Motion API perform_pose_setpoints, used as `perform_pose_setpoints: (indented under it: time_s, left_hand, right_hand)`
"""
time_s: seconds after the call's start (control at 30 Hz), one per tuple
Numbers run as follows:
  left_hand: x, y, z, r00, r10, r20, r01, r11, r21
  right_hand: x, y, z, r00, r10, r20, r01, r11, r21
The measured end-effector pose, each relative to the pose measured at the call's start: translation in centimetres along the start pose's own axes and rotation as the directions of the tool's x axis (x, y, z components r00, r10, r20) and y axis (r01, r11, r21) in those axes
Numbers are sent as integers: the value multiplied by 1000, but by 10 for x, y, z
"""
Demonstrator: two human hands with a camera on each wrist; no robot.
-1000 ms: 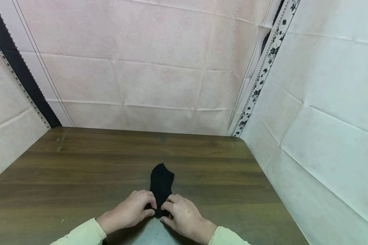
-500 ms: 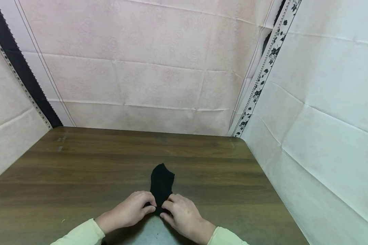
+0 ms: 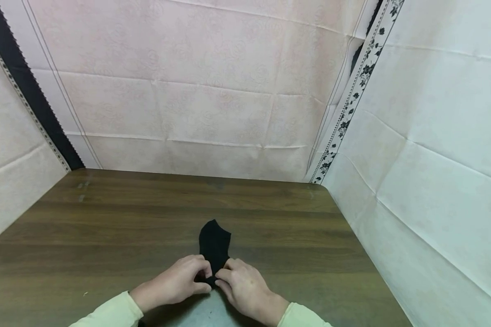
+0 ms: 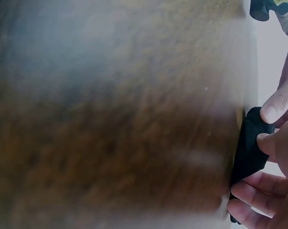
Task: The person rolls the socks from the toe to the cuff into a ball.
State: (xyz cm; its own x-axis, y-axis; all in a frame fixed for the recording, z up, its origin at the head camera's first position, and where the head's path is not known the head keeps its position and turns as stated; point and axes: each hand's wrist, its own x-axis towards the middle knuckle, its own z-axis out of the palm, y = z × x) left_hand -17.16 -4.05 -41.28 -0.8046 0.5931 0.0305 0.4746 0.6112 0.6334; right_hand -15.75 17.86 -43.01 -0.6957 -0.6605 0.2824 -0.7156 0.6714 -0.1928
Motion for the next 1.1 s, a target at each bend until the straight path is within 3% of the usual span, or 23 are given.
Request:
perform_pose_setpoints:
  time_s: [0.47, 0.73, 1.1]
  left_hand:
    - [1, -3, 1, 999, 26, -22, -27, 999, -39]
    - [2, -4, 1, 999, 35, -41, -36, 999, -33]
    - [5, -2, 0, 999, -48, 9, 49, 992, -114]
  right_hand:
    - [1, -2, 1, 999, 28, -46, -28, 1000, 3]
    - [3, -2, 1, 995, -35, -97, 34, 999, -19]
    - [5, -1, 3, 992, -59, -114, 63, 998, 31]
